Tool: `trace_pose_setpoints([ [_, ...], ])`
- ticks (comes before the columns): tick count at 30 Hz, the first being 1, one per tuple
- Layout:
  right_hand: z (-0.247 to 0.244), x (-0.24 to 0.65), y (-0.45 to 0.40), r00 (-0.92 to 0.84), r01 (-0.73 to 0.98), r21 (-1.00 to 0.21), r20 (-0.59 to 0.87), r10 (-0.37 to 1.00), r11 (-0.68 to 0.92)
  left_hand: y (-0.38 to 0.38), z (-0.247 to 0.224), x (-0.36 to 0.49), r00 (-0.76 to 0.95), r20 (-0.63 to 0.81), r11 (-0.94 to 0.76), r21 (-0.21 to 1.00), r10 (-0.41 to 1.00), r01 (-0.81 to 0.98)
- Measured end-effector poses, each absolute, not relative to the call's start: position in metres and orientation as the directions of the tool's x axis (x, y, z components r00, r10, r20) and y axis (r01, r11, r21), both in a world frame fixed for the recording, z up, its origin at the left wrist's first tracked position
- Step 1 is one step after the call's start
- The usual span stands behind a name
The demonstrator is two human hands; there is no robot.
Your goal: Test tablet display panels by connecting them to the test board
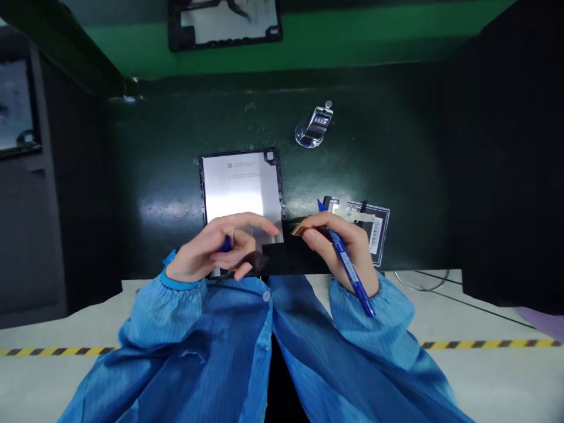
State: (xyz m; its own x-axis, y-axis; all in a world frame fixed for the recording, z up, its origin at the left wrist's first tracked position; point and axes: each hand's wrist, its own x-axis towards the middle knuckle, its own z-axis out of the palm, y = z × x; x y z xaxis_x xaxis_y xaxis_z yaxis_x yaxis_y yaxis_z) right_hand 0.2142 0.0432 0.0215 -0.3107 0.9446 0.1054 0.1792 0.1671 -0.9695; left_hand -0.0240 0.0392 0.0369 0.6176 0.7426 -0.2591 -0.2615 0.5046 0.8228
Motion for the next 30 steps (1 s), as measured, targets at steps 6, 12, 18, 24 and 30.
trace_pose_setpoints([
  [6, 0.023, 0.207, 0.047, -0.340, 0.182, -0.966, 0.112, 0.934, 0.183, 0.032, 0.040, -0.012, 0.318, -0.344, 0.417, 0.887, 0.883, -0.197],
  [12, 0.024, 0.206, 0.049, -0.400, 0.185, -0.964, 0.103, 0.911, 0.191, 0.032, 0.044, 0.001, 0.116, -0.219, 0.196, 0.964, 0.969, 0.178],
  [18, 0.022, 0.206, 0.049, -0.394, 0.227, -0.961, 0.056, 0.917, 0.156, 0.034, 0.041, 0.008, 0.086, -0.153, 0.136, 0.974, 0.984, 0.180],
  [24, 0.021, 0.206, 0.050, -0.385, 0.217, -0.966, 0.047, 0.922, 0.140, 0.032, 0.039, 0.012, 0.023, -0.095, 0.088, 0.976, 0.995, 0.198],
  [30, 0.023, 0.206, 0.050, -0.401, 0.198, -0.969, 0.057, 0.914, 0.147, 0.031, 0.037, 0.016, 0.041, -0.073, 0.063, 0.973, 0.996, 0.223],
])
